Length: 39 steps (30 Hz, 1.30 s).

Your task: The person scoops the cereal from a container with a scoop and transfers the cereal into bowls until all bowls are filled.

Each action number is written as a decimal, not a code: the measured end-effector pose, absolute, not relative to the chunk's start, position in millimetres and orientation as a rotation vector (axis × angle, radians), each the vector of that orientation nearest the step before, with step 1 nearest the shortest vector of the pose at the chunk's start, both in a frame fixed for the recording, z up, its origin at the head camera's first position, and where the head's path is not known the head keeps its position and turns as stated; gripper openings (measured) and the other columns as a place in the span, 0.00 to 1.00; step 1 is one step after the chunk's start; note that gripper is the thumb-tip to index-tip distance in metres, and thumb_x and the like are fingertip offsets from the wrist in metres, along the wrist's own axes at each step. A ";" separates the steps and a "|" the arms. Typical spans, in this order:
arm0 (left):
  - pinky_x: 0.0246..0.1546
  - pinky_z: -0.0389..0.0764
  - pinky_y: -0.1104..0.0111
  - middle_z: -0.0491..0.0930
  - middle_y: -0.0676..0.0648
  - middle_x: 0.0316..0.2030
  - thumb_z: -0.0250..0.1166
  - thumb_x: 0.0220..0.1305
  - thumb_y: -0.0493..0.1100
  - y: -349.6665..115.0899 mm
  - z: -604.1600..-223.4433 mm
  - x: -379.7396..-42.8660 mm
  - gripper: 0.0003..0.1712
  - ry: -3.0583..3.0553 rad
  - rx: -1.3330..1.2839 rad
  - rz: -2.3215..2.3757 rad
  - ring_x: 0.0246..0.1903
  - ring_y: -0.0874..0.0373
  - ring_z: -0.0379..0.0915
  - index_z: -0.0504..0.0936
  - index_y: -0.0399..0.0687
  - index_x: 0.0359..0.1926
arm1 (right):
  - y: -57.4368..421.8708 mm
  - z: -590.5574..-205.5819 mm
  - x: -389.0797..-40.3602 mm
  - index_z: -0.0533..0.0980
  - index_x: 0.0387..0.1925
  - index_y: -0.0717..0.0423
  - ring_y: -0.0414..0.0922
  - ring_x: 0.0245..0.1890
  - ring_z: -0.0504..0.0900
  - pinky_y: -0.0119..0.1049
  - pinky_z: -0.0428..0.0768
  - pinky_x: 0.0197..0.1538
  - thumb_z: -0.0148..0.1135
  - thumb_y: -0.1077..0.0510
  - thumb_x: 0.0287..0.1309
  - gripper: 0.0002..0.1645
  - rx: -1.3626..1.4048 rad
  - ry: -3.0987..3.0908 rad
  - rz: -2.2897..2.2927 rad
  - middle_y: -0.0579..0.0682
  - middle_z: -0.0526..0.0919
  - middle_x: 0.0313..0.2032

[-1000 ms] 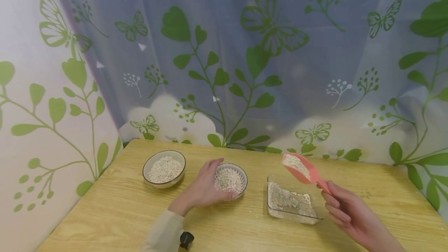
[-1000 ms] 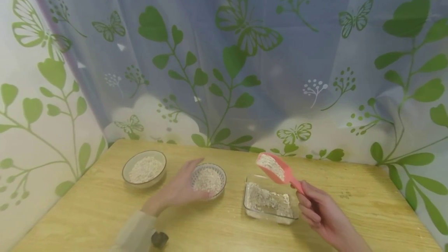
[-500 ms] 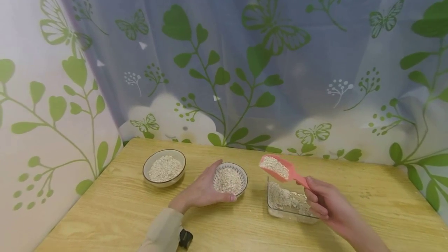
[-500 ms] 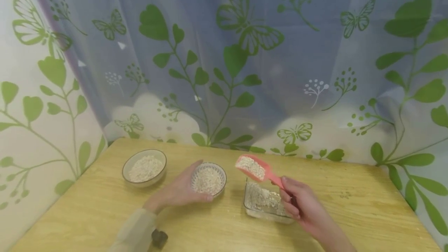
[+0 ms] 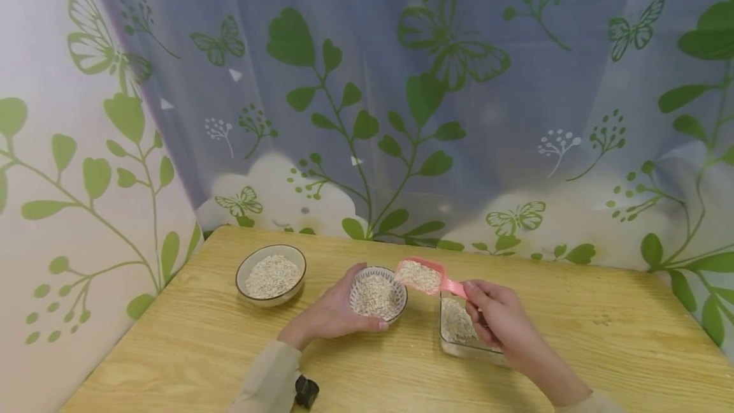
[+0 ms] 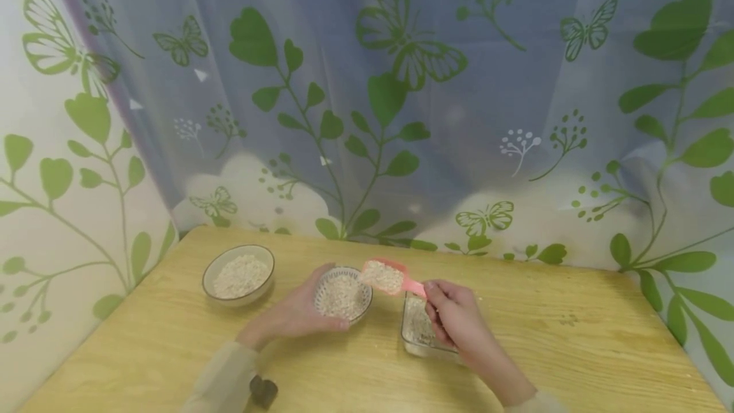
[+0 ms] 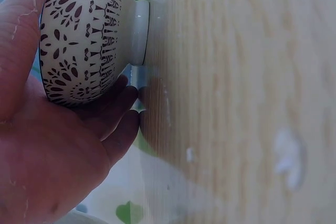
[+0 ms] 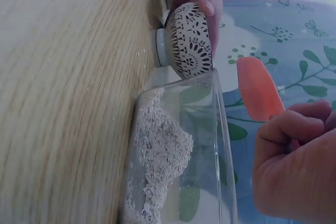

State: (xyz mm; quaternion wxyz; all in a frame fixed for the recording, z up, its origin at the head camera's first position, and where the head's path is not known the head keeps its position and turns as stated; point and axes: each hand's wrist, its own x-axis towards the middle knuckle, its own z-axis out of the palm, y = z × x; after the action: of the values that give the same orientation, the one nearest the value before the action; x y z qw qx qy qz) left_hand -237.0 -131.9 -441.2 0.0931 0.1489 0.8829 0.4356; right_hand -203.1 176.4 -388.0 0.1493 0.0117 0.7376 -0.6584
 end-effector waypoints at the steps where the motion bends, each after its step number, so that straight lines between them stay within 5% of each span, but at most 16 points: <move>1: 0.71 0.65 0.38 0.64 0.35 0.74 0.80 0.44 0.65 -131.8 -441.4 -237.2 0.71 2.616 0.438 1.292 0.72 0.36 0.63 0.48 0.54 0.82 | 172.4 -388.2 -203.5 0.70 0.48 0.64 0.37 0.12 0.57 0.28 0.57 0.17 0.42 0.51 0.82 0.19 0.039 2.154 -1.880 0.44 0.66 0.20; 9: 0.70 0.67 0.38 0.65 0.34 0.73 0.80 0.45 0.63 -132.7 -441.0 -235.7 0.71 2.603 0.441 1.295 0.71 0.36 0.64 0.47 0.55 0.82 | 144.9 -392.0 -202.9 0.77 0.49 0.66 0.38 0.10 0.56 0.28 0.57 0.14 0.44 0.54 0.81 0.19 -0.051 2.389 -1.767 0.45 0.65 0.16; 15: 0.71 0.67 0.40 0.65 0.35 0.73 0.80 0.45 0.64 -132.4 -443.9 -237.3 0.71 2.597 0.450 1.297 0.71 0.38 0.64 0.46 0.54 0.82 | 128.3 -396.7 -201.6 0.83 0.47 0.61 0.34 0.13 0.59 0.28 0.65 0.22 0.52 0.59 0.77 0.15 -0.362 2.868 -1.467 0.43 0.68 0.16; 25: 0.70 0.68 0.42 0.66 0.37 0.72 0.80 0.45 0.64 -133.6 -442.3 -236.4 0.72 2.572 0.452 1.327 0.71 0.41 0.65 0.46 0.52 0.82 | 107.5 -403.8 -199.9 0.83 0.38 0.56 0.28 0.16 0.58 0.25 0.64 0.22 0.59 0.64 0.71 0.08 -0.781 3.116 -1.157 0.37 0.71 0.17; 33: 0.70 0.68 0.40 0.66 0.36 0.73 0.80 0.45 0.63 -133.0 -439.1 -235.7 0.72 2.549 0.454 1.354 0.71 0.39 0.65 0.46 0.52 0.82 | 109.0 -406.7 -196.3 0.82 0.37 0.56 0.31 0.19 0.72 0.24 0.75 0.25 0.63 0.64 0.68 0.04 -1.105 3.380 -0.909 0.46 0.87 0.28; 39: 0.70 0.68 0.40 0.64 0.36 0.73 0.81 0.45 0.63 -132.8 -442.3 -236.7 0.72 2.540 0.450 1.364 0.71 0.40 0.64 0.46 0.53 0.82 | 116.5 -408.6 -198.0 0.79 0.39 0.56 0.29 0.14 0.60 0.17 0.56 0.16 0.45 0.54 0.81 0.18 -1.478 3.580 -0.596 0.46 0.85 0.26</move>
State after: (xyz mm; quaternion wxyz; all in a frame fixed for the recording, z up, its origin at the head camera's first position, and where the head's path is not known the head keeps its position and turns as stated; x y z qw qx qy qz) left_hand -236.7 -132.8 -442.3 0.1113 0.1534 0.8651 0.4645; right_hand -198.0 116.5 -408.6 -0.3790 -0.3490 0.8455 -0.1408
